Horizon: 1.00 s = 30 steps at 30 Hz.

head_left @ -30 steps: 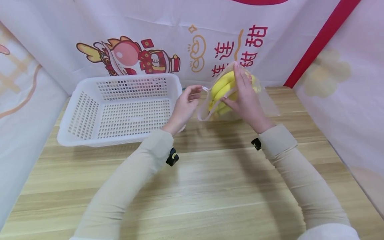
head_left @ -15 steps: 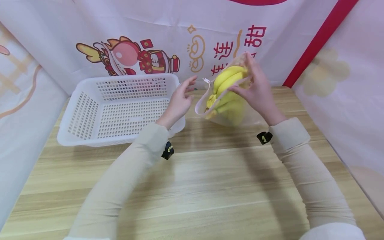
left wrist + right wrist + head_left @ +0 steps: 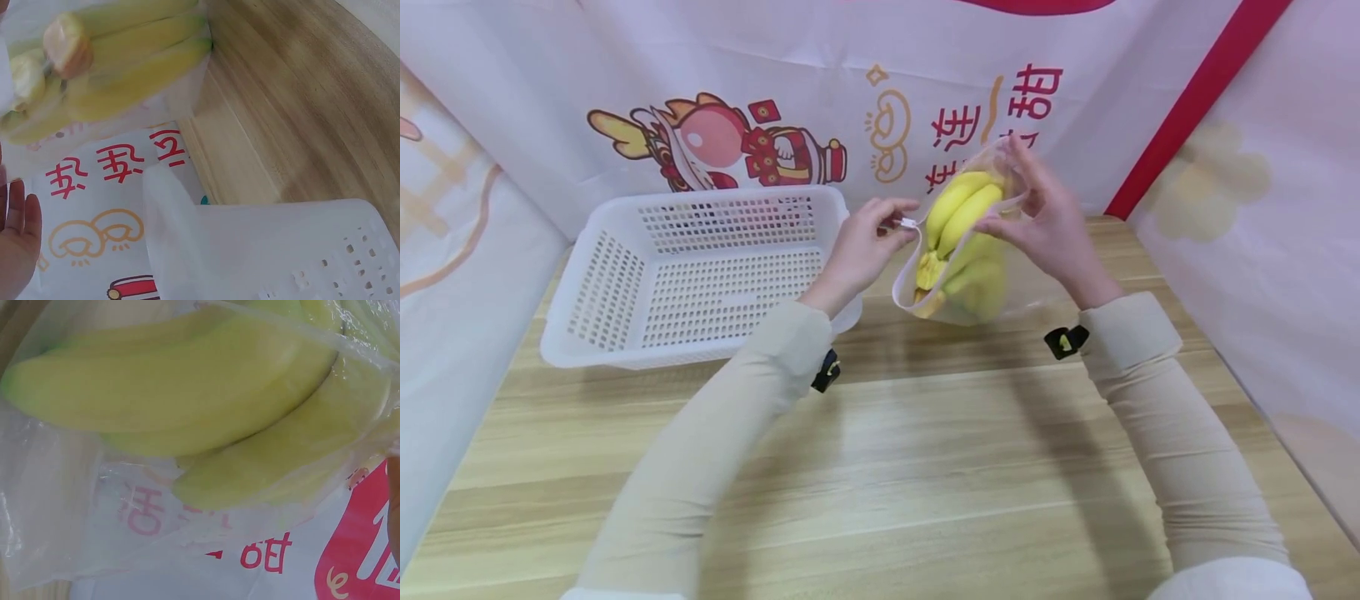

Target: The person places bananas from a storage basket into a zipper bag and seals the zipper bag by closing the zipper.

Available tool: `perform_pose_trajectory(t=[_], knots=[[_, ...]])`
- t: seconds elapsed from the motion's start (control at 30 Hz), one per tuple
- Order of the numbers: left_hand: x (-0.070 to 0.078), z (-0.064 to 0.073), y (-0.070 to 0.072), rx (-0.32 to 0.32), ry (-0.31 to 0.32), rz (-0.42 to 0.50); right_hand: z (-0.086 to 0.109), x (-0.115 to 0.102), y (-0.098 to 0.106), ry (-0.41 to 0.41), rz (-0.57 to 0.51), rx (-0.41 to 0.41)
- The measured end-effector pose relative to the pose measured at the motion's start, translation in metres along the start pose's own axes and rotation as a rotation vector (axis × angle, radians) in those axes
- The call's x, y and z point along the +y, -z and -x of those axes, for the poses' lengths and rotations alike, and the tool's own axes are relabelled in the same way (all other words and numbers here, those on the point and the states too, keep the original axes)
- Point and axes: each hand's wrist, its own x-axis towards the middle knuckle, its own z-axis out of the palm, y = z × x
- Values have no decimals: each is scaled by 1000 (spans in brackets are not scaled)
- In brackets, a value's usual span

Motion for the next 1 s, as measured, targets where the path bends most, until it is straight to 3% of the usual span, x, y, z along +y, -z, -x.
perform_pose_trajectory(t=[0.17,0.33,0.4,0.53,0.73,1.0], knots=[[-1,1,-2,40,25,3,-1,-2,-2,42,-39,5],[-2,2,-3,111,59,75,0,-4,-3,-31,15,17],[-2,1,-4,147,69,107,0,-4,-3,-64,49,-9],[1,0,-5,180,77,168,1,0,-3,-48,65,-86],[7,1,-9,149,57,239,0,6,-6,-22,-2,-166],[16,1,-18,102,54,263,3,9,-14,-71,64,-63]])
